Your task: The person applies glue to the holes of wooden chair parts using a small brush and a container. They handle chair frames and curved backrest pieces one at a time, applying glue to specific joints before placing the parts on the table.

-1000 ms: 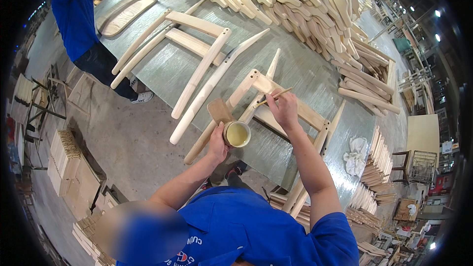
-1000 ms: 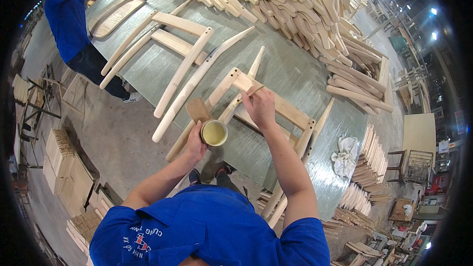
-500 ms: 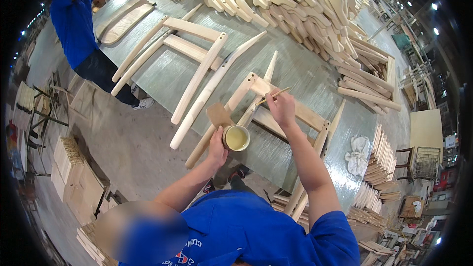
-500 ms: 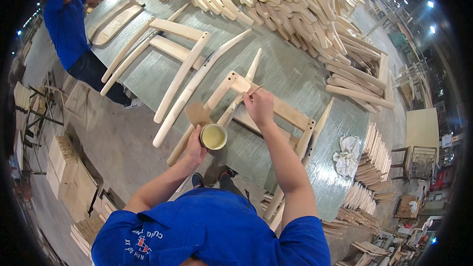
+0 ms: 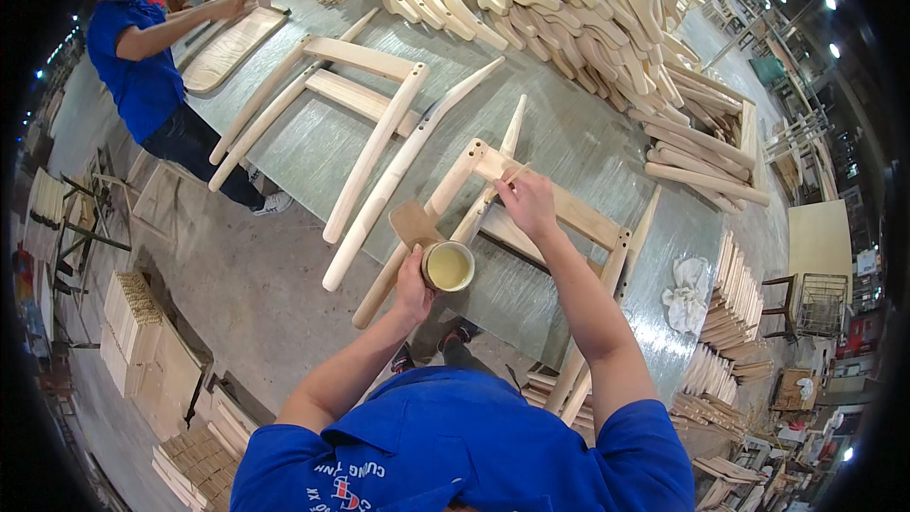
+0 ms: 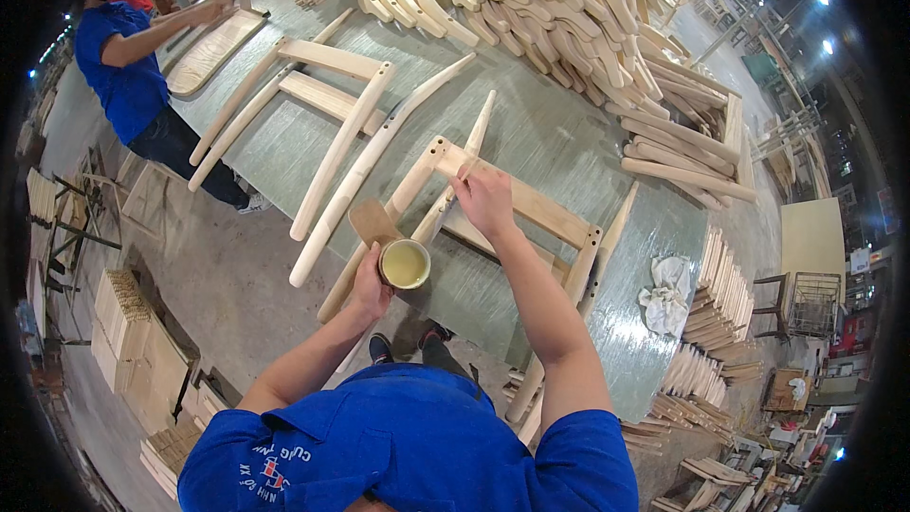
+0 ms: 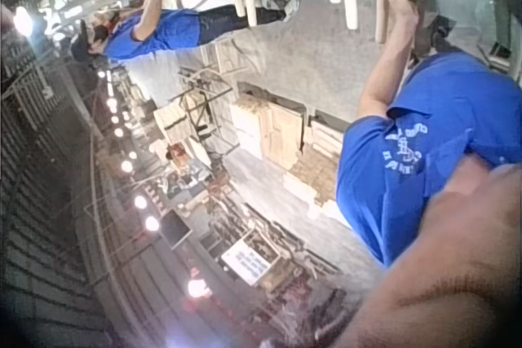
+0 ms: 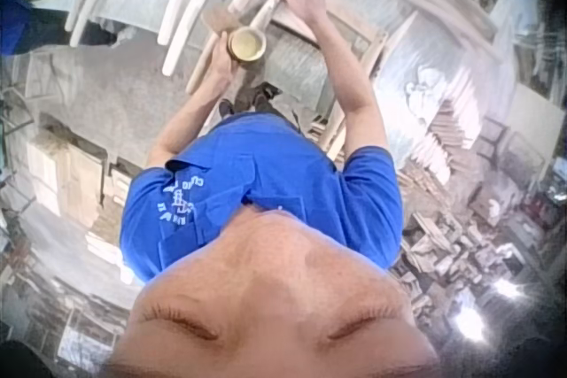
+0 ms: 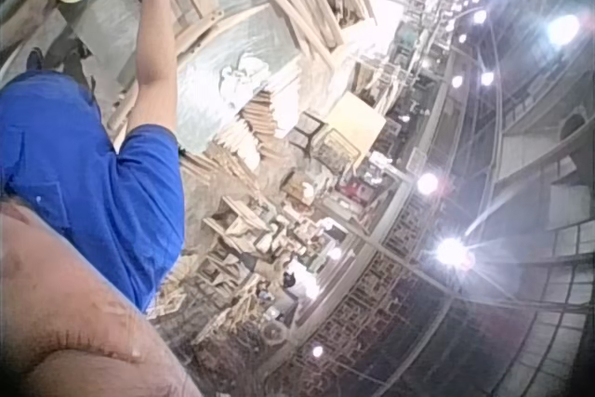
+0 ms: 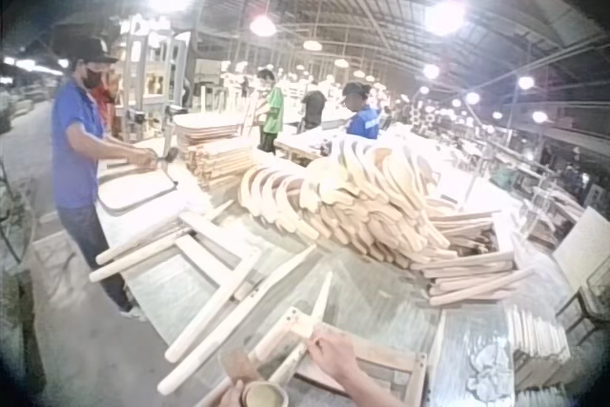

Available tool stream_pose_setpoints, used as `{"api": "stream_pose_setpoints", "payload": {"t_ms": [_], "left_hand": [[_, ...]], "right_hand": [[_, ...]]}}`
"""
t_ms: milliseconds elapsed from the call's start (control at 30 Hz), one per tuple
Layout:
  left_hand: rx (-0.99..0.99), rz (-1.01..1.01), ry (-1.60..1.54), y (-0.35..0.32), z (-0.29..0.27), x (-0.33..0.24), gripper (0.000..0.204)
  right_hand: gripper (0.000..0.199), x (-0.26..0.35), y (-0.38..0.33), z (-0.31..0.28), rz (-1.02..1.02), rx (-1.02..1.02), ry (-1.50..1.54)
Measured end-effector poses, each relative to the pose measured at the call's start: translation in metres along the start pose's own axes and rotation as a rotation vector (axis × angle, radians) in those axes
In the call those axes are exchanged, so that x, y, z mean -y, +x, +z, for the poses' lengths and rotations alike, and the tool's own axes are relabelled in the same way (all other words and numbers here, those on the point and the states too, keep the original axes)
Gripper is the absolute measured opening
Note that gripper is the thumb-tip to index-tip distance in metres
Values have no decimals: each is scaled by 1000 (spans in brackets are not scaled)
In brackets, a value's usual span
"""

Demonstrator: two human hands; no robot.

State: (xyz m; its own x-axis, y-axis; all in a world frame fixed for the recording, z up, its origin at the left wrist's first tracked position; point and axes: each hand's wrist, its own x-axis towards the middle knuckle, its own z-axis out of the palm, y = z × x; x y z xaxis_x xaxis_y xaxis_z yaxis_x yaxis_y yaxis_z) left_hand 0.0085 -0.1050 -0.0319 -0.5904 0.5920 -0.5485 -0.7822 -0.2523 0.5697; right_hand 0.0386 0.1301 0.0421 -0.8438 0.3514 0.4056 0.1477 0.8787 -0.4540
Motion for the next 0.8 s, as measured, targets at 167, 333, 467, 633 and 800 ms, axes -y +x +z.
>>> {"api": "stream_pose_setpoints", "payload": {"t_ms": [167,333,467,633,800], "left_hand": [[2,10,-23,-2,3,-1,35],[-36,58,-26,1,-1,1,36],[3,8,-6,1,4,-1,36],[-6,8,-16,-1,1,-1,38],[37,5,-16,-1,3,-3,37]], "right_hand": [[16,4,-3,-8,12,-26,-35],[17,15,-7,-11,58,13,114],[19,9,-17,5,5,-44,20],[21,12,-13,2,10,-16,50],[19,10,-14,-4,-37,98,-44]]}}
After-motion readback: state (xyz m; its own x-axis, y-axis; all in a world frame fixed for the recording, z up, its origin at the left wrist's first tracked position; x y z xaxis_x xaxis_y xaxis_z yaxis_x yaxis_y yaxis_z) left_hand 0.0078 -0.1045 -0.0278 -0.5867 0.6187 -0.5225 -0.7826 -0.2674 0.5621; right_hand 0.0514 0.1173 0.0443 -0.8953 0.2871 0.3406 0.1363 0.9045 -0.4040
